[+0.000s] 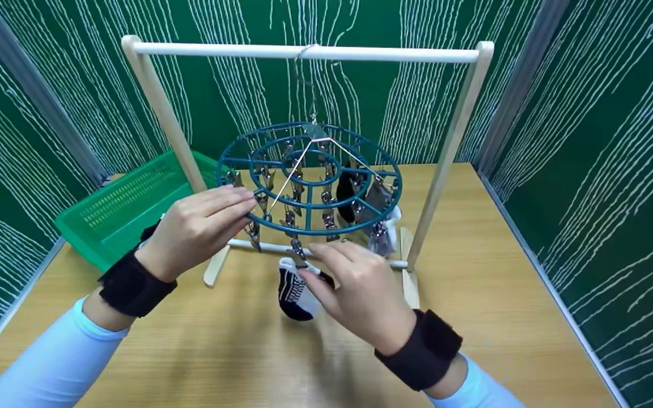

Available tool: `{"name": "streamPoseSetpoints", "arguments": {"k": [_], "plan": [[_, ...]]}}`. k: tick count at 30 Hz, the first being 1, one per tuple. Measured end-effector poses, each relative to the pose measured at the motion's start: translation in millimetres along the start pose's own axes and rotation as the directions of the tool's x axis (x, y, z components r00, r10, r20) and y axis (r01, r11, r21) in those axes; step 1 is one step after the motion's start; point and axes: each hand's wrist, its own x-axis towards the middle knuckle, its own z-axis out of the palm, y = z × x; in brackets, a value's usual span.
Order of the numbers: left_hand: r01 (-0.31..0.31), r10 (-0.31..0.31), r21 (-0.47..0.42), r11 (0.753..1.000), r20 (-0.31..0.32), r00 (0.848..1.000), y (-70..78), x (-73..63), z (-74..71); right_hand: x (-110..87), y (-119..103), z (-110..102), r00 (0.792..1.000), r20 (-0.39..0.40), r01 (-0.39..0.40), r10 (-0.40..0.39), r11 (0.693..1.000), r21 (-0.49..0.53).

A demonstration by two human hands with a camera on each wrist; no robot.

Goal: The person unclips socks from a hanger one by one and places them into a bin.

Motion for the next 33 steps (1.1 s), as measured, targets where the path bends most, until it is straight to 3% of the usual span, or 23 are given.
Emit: {"name": "streamPoseSetpoints", "arguments": {"k": [5,12,17,26,33], "plan": [[0.001,-0.001,-0.004,1.0,-0.015,1.0,-0.2,-1.3,0.0,-3.5,4.4,14.1,0.999,0.044,-0.014,0.014,1.0,-0.004],[0.009,-0.009,-0.018,1.0,-0.009,1.0,-0.2,-1.4,2.0,-1.2,7.7,30.7,0.971,0.145,-0.202,0.191,0.977,0.068],[0.007,-0.007,-0.02,1.0,-0.008,1.0,-0.4,-1.9,3.0,4.1,7.3,39.8,0.952,0.145,-0.286,0.27,0.953,0.098],[0.016,-0.017,-0.023,1.0,-0.004,1.0,-1.3,-2.2,3.4,11.8,10.2,45.8,0.953,0.104,-0.298,0.285,0.943,0.148],[0.035,-0.036,-0.029,0.999,-0.044,0.998,1.5,-6.9,4.5,12.8,8.2,48.6,0.949,0.101,-0.311,0.298,0.938,0.154]]}}
